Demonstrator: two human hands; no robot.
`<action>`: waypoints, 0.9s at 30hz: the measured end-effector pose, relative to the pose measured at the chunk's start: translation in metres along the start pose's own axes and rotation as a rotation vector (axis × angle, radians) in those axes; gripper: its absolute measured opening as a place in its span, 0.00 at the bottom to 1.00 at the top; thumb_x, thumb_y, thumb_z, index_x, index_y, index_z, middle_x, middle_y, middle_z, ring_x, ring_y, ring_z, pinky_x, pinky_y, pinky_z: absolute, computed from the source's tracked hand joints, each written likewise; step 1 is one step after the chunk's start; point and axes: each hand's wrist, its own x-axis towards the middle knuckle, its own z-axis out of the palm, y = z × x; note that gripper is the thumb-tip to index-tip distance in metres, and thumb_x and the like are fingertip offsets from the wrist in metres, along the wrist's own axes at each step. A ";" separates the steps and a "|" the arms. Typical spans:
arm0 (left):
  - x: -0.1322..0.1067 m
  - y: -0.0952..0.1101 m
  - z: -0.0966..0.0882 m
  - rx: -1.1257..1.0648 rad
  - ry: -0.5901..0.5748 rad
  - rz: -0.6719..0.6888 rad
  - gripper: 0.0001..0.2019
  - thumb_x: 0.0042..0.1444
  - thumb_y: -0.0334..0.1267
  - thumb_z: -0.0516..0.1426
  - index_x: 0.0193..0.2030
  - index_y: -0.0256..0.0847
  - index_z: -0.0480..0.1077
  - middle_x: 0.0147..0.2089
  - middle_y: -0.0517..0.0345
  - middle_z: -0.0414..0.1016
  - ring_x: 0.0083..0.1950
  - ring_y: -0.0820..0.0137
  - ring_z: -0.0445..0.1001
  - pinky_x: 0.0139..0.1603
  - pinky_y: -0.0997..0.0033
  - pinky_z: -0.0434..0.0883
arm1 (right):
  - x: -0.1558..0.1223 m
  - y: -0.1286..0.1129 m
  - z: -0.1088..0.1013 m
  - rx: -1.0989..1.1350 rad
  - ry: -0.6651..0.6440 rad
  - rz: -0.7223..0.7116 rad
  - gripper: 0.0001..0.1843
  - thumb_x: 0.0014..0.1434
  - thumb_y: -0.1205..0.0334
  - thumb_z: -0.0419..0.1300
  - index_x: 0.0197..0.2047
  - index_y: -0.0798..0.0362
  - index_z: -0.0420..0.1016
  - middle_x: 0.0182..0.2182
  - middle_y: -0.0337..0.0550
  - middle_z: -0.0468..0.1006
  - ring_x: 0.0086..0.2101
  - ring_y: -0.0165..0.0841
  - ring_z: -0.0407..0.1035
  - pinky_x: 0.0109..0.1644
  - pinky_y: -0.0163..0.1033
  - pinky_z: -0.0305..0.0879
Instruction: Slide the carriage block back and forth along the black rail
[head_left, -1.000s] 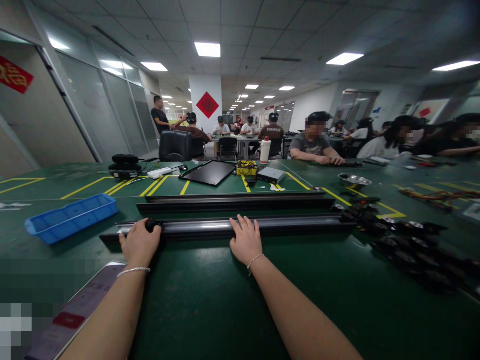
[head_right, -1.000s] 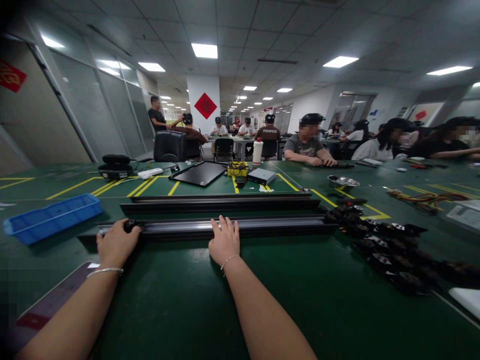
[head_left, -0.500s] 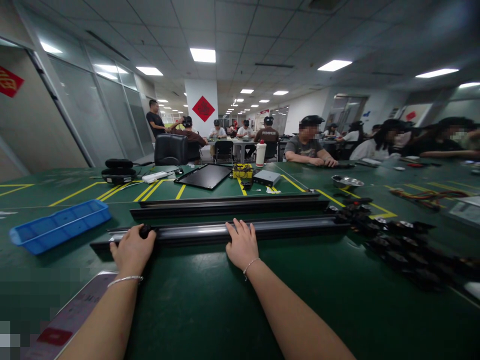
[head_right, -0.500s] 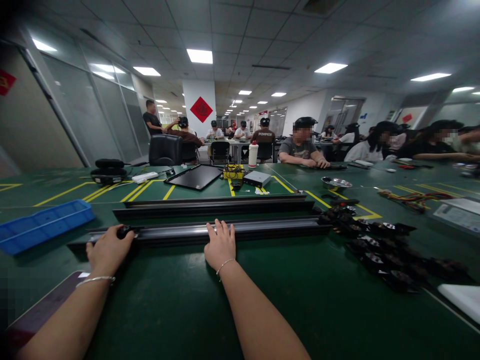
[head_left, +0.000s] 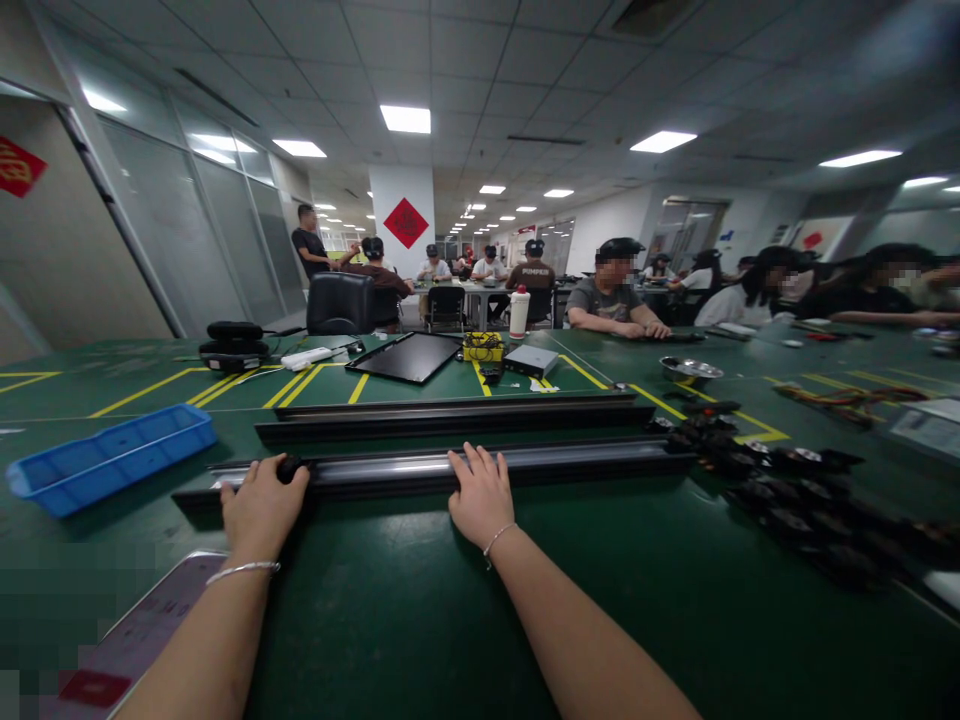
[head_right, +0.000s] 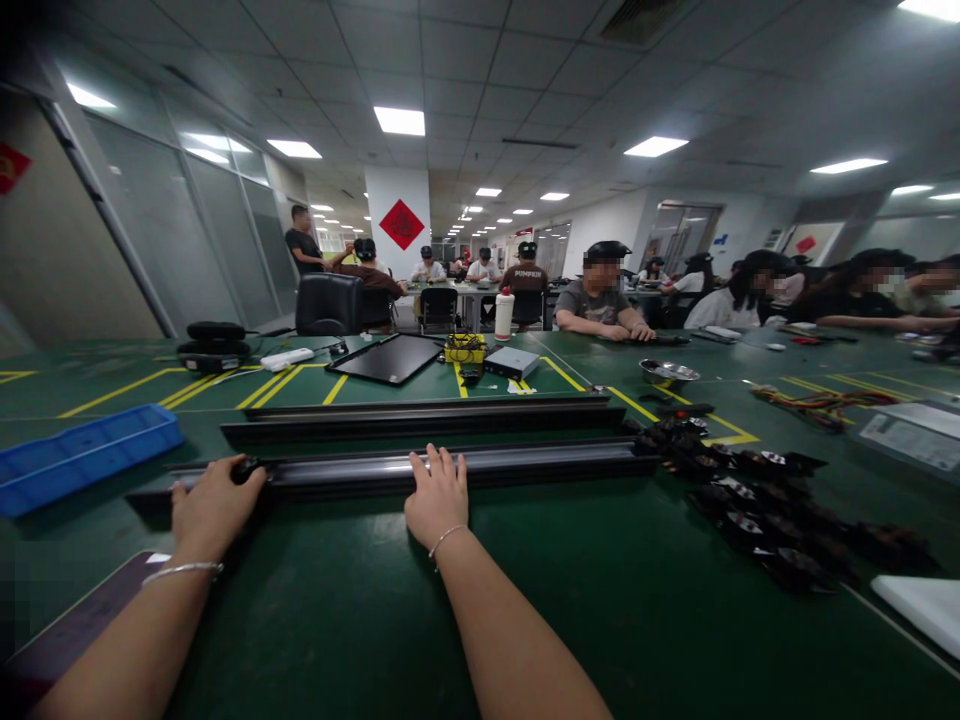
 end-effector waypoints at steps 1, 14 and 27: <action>0.000 0.001 -0.001 -0.003 -0.003 0.001 0.27 0.53 0.52 0.40 0.53 0.37 0.61 0.55 0.42 0.66 0.58 0.56 0.61 0.62 0.51 0.46 | 0.000 0.000 0.000 -0.001 -0.001 0.002 0.31 0.51 0.61 0.51 0.59 0.44 0.57 0.61 0.40 0.54 0.59 0.37 0.44 0.61 0.48 0.27; 0.002 0.001 -0.001 0.007 -0.021 -0.007 0.28 0.52 0.54 0.42 0.52 0.39 0.63 0.48 0.42 0.72 0.53 0.56 0.67 0.56 0.55 0.54 | 0.000 -0.002 -0.005 -0.016 -0.046 0.016 0.31 0.51 0.61 0.51 0.60 0.44 0.56 0.61 0.40 0.52 0.59 0.38 0.43 0.61 0.48 0.28; 0.002 0.002 0.000 0.015 -0.014 0.009 0.27 0.51 0.55 0.43 0.51 0.41 0.65 0.48 0.43 0.72 0.53 0.55 0.66 0.56 0.53 0.53 | 0.000 -0.002 -0.005 -0.012 -0.040 0.010 0.31 0.51 0.62 0.51 0.60 0.44 0.55 0.61 0.40 0.53 0.59 0.37 0.43 0.61 0.49 0.28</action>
